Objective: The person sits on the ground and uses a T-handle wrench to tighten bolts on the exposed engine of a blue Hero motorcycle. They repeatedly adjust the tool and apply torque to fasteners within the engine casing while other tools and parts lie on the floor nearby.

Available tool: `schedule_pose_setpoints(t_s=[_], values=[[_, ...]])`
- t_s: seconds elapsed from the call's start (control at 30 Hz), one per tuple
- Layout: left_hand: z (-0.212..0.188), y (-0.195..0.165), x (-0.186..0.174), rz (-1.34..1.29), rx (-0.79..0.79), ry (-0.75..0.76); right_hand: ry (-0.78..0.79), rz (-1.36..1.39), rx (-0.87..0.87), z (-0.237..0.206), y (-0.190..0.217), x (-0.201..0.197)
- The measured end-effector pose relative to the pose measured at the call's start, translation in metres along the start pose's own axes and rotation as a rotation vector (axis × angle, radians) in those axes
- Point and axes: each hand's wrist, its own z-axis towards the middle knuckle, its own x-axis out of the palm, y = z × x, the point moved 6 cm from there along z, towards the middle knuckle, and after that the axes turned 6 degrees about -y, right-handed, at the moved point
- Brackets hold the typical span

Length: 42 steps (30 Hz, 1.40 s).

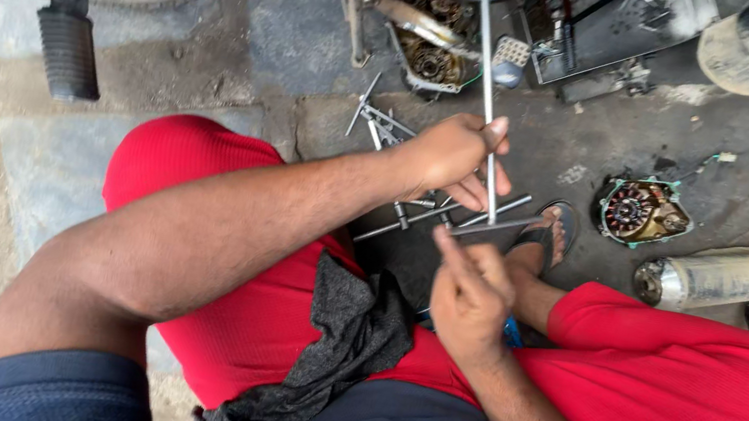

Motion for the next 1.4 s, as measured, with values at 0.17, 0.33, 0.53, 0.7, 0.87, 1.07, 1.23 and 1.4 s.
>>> schedule_pose_setpoints(t_s=[0.17, 0.33, 0.53, 0.7, 0.87, 1.07, 1.23, 1.4], values=[[-0.014, -0.01, 0.004, -0.101, -0.024, 0.032, -0.17, 0.597, 0.723, -0.004, -0.032, -0.016], [-0.021, -0.021, 0.003, -0.136, -0.04, 0.035, -0.031, 0.403, 0.236, 0.004, 0.006, -0.023], [-0.018, -0.028, 0.004, -0.19, -0.026, 0.025, -0.163, 0.951, 0.757, -0.018, -0.008, -0.011], [-0.016, -0.031, 0.003, -0.222, -0.018, 0.016, 0.097, 0.67, 0.626, -0.007, 0.006, -0.006], [-0.012, -0.034, 0.001, -0.234, -0.027, 0.006, -0.301, 0.86, 0.749, -0.006, -0.001, -0.026], [-0.009, -0.037, -0.001, -0.279, -0.006, -0.004, 0.202, 0.715, 0.678, -0.015, 0.01, -0.001], [-0.007, -0.036, -0.005, -0.299, -0.002, -0.015, -0.049, 0.521, 0.305, -0.006, 0.015, -0.011], [-0.002, -0.04, -0.007, -0.319, 0.027, -0.017, -0.04, 0.626, 0.728, -0.016, 0.0, -0.007]])
